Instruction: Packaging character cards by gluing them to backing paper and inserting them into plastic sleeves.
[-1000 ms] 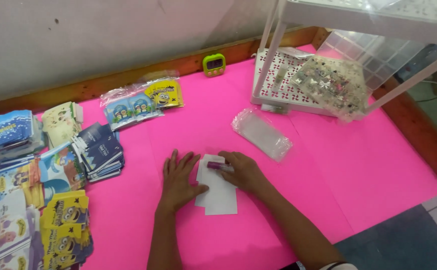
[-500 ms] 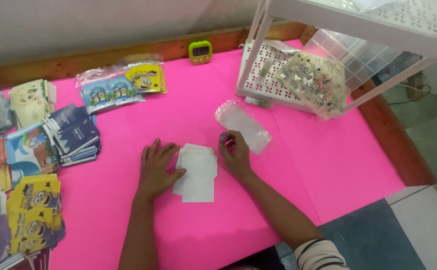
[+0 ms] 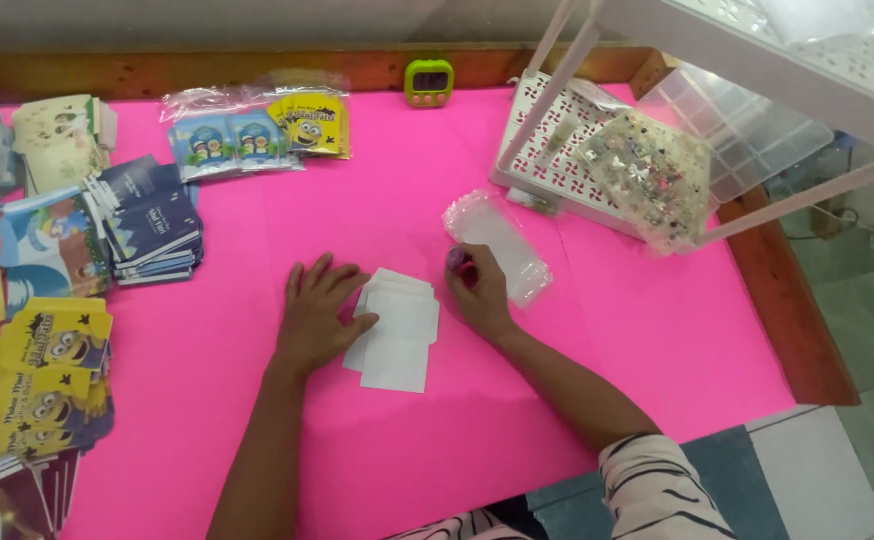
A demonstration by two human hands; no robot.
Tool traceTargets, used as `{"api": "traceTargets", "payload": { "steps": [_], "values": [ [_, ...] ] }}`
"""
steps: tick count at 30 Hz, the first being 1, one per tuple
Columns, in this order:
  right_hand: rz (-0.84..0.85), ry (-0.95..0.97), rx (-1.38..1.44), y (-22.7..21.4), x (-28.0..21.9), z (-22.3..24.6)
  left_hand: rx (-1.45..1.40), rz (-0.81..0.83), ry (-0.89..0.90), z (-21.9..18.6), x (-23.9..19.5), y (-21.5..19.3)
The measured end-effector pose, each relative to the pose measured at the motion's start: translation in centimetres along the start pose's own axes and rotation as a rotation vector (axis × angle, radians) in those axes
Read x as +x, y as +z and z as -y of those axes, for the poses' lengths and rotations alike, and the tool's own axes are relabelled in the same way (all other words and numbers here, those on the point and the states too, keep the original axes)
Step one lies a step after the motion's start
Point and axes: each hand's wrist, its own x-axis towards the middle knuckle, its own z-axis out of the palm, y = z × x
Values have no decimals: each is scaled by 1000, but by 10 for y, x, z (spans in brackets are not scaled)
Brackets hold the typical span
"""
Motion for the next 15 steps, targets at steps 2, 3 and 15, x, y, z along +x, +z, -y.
{"api": "traceTargets", "payload": {
  "steps": [2,3,15],
  "values": [
    [12,25,33,-3,1,6,27,21,-3,-3,0,-4],
    [7,51,57,-6,2,8,52,45,13,-5,4,-5],
    [36,131,-52,-6,-1,7,92,121,6,-5,5,-3]
  ]
}}
